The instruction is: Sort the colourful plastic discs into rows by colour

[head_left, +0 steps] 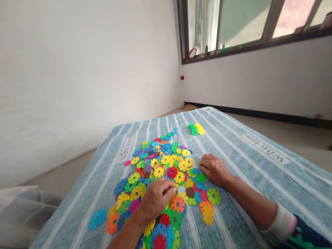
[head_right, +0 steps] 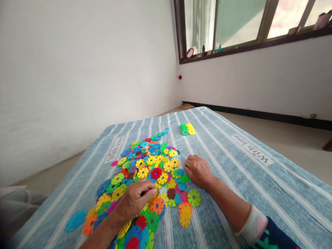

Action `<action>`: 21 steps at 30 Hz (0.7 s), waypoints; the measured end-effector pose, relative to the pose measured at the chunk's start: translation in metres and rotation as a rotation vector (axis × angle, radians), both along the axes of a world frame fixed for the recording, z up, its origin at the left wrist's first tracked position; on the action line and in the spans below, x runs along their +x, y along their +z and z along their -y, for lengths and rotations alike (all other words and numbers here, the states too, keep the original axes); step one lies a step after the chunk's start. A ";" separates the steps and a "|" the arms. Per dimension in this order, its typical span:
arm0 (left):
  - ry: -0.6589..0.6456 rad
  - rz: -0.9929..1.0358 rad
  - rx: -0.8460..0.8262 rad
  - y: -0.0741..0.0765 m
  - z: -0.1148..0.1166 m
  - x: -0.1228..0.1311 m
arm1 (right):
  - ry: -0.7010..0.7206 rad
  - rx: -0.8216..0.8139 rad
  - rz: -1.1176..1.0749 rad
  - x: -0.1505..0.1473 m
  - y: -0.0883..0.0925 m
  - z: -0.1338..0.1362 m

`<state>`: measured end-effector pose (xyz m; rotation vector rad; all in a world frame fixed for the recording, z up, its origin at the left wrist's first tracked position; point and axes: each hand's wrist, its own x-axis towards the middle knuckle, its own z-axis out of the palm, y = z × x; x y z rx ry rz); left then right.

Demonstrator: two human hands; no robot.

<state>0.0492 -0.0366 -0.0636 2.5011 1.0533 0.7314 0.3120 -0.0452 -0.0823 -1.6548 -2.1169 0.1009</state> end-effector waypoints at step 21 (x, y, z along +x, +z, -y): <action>0.064 -0.015 -0.125 0.030 0.002 -0.006 | 0.025 0.006 -0.023 0.007 -0.008 -0.001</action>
